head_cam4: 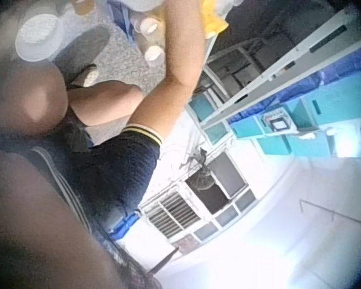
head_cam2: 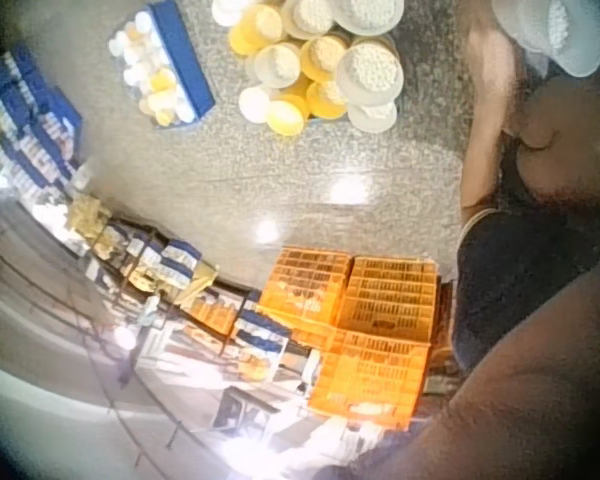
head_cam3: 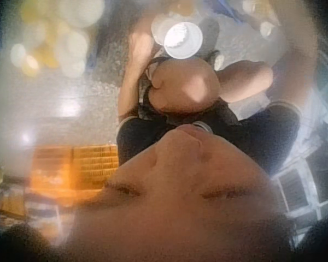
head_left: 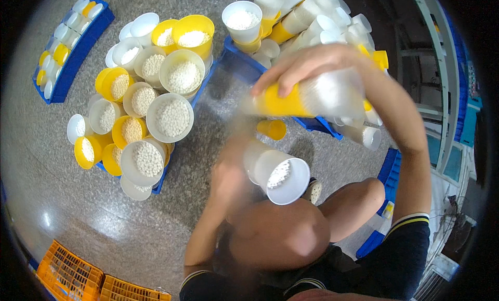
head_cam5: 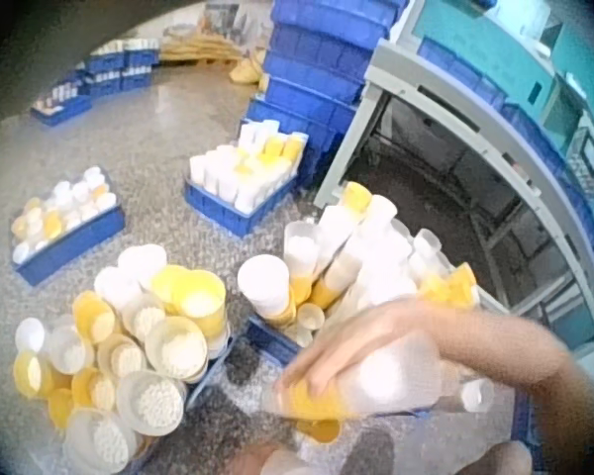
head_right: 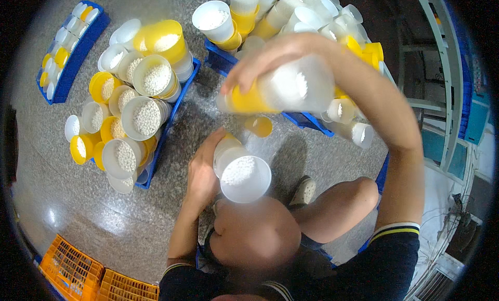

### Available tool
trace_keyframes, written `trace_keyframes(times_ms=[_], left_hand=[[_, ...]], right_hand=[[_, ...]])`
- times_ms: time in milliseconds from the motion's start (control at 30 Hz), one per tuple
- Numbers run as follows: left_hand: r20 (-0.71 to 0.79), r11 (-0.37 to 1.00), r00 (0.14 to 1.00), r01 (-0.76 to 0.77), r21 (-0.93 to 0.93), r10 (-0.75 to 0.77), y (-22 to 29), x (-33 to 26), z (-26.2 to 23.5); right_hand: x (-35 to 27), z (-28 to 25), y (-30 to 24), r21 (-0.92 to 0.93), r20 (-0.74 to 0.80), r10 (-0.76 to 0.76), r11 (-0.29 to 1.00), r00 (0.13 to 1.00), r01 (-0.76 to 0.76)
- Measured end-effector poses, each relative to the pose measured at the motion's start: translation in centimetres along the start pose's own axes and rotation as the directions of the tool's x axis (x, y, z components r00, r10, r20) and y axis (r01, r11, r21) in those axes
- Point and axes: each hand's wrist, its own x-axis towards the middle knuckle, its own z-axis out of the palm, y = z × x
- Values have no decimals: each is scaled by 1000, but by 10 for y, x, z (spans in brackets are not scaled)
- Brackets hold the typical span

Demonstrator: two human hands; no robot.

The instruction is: The person operates a control panel with a red pen, then moves to the floor to sort white pellets from yellow-lidded containers into clear containers. They repeatedly pick up containers, pour pellets, and place them back into blue trays.

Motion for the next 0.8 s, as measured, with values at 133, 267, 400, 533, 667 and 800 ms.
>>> trace_keyframes(times_ms=[133,267,400,533,667,800], left_hand=[[-126,981,980,-169,-92,157,31,27,-4],[-218,937,945,-288,-195,245,32,62,0],[-352,882,894,-381,-278,276,29,91,3],[-322,842,913,-370,-393,251,37,109,5],[-296,941,947,-206,-267,123,51,126,15],[-357,952,927,-205,-226,115,58,145,29]], right_hand=[[-39,-31,-49,-272,-213,57,955,975,-115],[-21,-90,-31,-167,-111,156,971,982,-173],[27,-141,-7,-86,382,-252,948,889,306],[47,-143,-29,-507,-24,440,768,898,-391],[32,-126,-34,-499,-355,288,746,890,-440],[34,-133,-27,-439,-161,485,745,860,-502]])
